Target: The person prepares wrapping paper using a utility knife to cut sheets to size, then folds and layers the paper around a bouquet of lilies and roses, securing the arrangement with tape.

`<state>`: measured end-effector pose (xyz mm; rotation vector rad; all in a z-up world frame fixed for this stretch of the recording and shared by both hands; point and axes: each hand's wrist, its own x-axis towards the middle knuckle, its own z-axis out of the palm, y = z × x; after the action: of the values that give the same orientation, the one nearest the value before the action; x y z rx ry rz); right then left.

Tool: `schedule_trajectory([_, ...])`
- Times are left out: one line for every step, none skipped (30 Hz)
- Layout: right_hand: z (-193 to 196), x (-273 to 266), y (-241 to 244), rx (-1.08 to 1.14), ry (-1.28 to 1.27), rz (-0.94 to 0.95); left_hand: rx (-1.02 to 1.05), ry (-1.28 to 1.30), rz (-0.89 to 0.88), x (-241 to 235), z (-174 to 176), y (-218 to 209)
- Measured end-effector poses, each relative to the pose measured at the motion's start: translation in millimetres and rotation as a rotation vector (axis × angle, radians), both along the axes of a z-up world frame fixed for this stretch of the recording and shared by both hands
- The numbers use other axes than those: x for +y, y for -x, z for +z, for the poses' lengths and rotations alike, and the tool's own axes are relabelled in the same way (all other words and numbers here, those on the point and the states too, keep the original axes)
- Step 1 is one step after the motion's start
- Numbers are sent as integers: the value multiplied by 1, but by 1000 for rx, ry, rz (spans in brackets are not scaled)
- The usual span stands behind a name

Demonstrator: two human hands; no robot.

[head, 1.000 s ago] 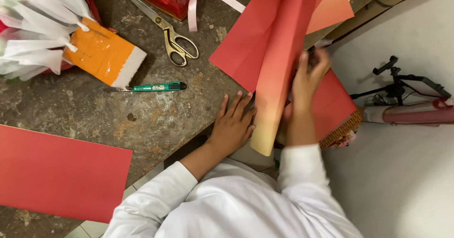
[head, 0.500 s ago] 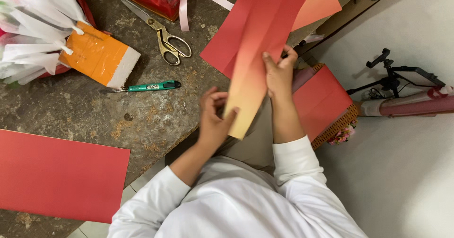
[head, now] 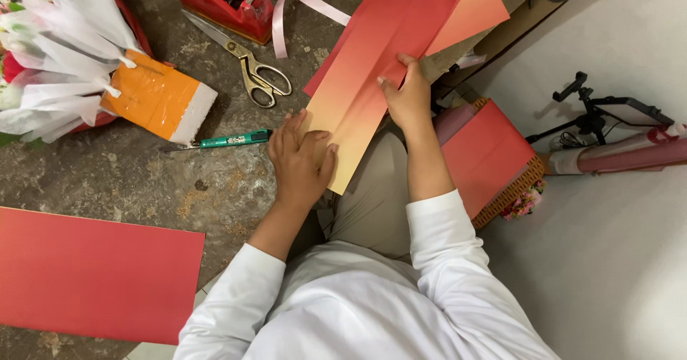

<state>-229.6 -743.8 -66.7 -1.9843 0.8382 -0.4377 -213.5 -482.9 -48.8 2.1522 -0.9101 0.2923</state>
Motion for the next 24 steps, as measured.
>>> schedule_trajectory([-4, -4, -2, 2, 15, 17, -18, 0, 0, 0, 3, 0])
schedule_trajectory([1, 0, 1, 3, 16, 18, -17, 1, 1, 1, 0, 1])
schedule_trajectory([6, 3, 2, -9, -7, 6, -41, 22, -9, 1, -1, 1])
schedule_trajectory([12, 7, 3, -21, -30, -6, -66, 42, -19, 2, -3, 0])
schedule_trajectory([12, 7, 4, -21, -29, -2, -66, 43, -15, 2, 0, 1])
schedule_trajectory([13, 8, 5, -25, -32, -2, -96, 52, -12, 3, 2, 2])
schedule_trajectory([14, 7, 4, -31, -33, 2, -128, 64, -5, 3, 5, 2])
schedule_trajectory([10, 5, 7, -33, -29, 10, -131, 67, 3, 2, 2, 1])
schedule_trajectory([7, 3, 8, 15, 41, 25, -170, 61, 11, 3, 0, 0])
schedule_trajectory([4, 3, 7, 62, 111, 39, -209, 54, 20, 6, -3, -2])
schedule_trajectory([9, 7, 13, 59, 117, 73, -211, 56, 55, 5, 0, -1])
schedule_trajectory([14, 12, 19, 95, 299, 37, -184, 108, 36, 6, 3, 0])
schedule_trajectory([18, 21, 20, 119, 480, 22, -160, 156, 39, 13, 5, 0])
schedule_trajectory([24, 26, 27, 106, 486, 78, -164, 154, 97, 14, 17, 5])
schedule_trajectory([27, 33, 32, 221, 629, 3, -113, 340, 65, 20, 29, 9])
schedule_trajectory([31, 38, 36, 326, 778, -78, -73, 529, 31, 25, 41, 12])
schedule_trajectory([32, 47, 37, 295, 785, -17, -95, 524, 94, 44, 76, 16])
schedule_trajectory([33, 53, 38, 104, 808, 35, -64, 622, 26, 61, 111, 21])
schedule_trajectory([34, 58, 45, -78, 816, 79, -29, 720, -54, 77, 146, 29])
schedule_trajectory([39, 79, 37, -100, 810, 131, -48, 715, -1, 104, 178, 33])
schedule_trajectory([46, 98, 35, -135, 799, 194, -208, 682, -21, 129, 210, 40])
schedule_trajectory([52, 115, 33, -170, 786, 256, -364, 638, -42, 152, 241, 49])
schedule_trajectory([47, 131, 28, -185, 785, 287, -377, 633, -11, 185, 242, 80])
schedule_trajectory([42, 147, 23, -126, 709, 363, -421, 559, 68, 216, 244, 113])
